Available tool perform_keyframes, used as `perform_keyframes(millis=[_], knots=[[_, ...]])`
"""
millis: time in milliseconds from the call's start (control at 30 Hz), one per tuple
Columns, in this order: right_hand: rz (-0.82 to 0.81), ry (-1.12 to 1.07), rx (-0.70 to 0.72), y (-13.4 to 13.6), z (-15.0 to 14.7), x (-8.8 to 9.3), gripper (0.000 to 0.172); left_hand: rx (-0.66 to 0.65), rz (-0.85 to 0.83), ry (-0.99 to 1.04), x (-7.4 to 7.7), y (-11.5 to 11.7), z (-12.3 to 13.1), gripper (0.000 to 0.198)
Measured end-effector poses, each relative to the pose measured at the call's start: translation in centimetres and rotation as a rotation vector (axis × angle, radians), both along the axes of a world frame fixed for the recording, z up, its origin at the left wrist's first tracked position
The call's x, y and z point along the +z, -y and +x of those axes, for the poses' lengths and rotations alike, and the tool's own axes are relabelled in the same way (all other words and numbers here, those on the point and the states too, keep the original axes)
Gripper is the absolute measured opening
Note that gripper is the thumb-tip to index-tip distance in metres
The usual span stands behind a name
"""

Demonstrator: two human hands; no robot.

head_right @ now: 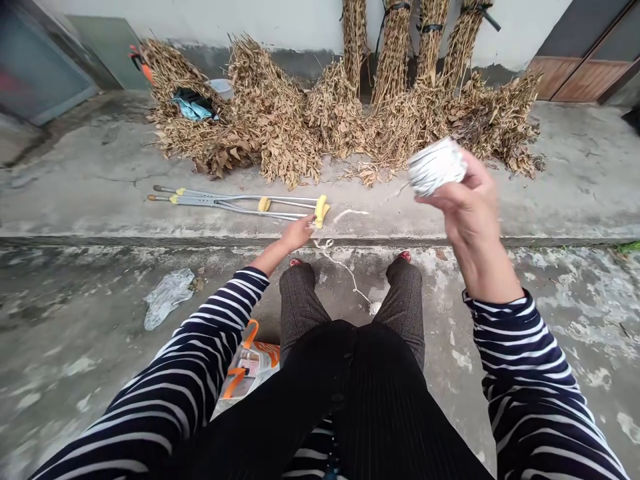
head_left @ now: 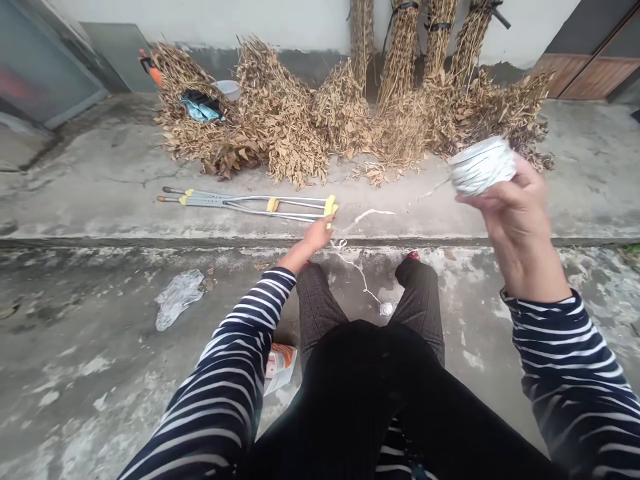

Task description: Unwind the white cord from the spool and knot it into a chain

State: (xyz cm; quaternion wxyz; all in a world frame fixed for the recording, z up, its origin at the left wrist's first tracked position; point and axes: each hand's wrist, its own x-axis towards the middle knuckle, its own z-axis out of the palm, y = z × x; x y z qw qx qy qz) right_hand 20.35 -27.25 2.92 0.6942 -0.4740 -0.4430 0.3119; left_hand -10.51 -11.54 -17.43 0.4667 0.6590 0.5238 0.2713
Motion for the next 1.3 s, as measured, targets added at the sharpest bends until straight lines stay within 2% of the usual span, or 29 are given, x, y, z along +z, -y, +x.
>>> perform_keyframes(millis=[67,200,267,367,433,533,600,667,767,900,967,1033,1100,1167,1300], knots=[[-0.048,0.091,0.100,-0.4,-1.7,-0.9,0.053,-0.001,0.031,0.091,1.6,0.8,3.4,0.042],[-0.133,0.211,0.202,-2.0,-3.8,-2.7,0.051,-0.206,-0.050,0.628,5.7,4.5,10.0,0.058],[-0.185,0.197,0.205,-2.8,-4.0,-3.6,0.051,-0.249,-0.122,0.753,7.3,6.5,12.1,0.050],[-0.286,0.117,0.221,-3.2,-3.7,-4.8,0.054,-0.194,-0.203,0.756,8.2,8.5,13.2,0.023],[-0.349,0.040,0.256,-3.0,-3.5,-5.3,0.054,-0.156,-0.217,0.697,8.1,8.9,13.0,0.005],[-0.404,-0.052,0.309,-2.4,-3.2,-5.7,0.049,-0.154,-0.204,0.625,7.8,9.0,12.3,0.024],[-0.402,-0.087,0.309,-2.2,-2.9,-5.7,0.046,-0.171,-0.204,0.601,7.6,9.0,11.8,0.028],[-0.379,-0.122,0.275,-2.5,-2.3,-5.7,0.045,-0.197,-0.228,0.585,7.0,9.3,11.3,0.028],[-0.338,-0.126,0.191,-3.2,-1.2,-5.7,0.047,-0.244,-0.282,0.556,5.3,10.3,10.2,0.031],[-0.279,-0.003,0.059,-4.1,0.6,-6.5,0.056,-0.326,-0.344,0.478,3.0,11.4,7.4,0.037],[-0.263,0.091,0.010,-4.3,1.3,-7.3,0.059,-0.355,-0.369,0.432,2.6,11.6,5.8,0.038],[-0.276,0.264,-0.037,-4.5,1.7,-8.4,0.062,-0.373,-0.341,0.377,3.2,11.5,4.4,0.038],[-0.296,0.483,-0.069,-4.5,1.8,-9.8,0.062,-0.415,-0.265,0.289,4.6,11.3,3.4,0.035],[-0.308,0.651,-0.064,-4.3,1.6,-11.2,0.061,-0.484,-0.166,0.191,6.6,11.1,3.0,0.033],[-0.372,0.828,0.018,-3.7,0.6,-13.5,0.065,-0.616,0.046,0.043,10.7,10.3,3.4,0.029]])
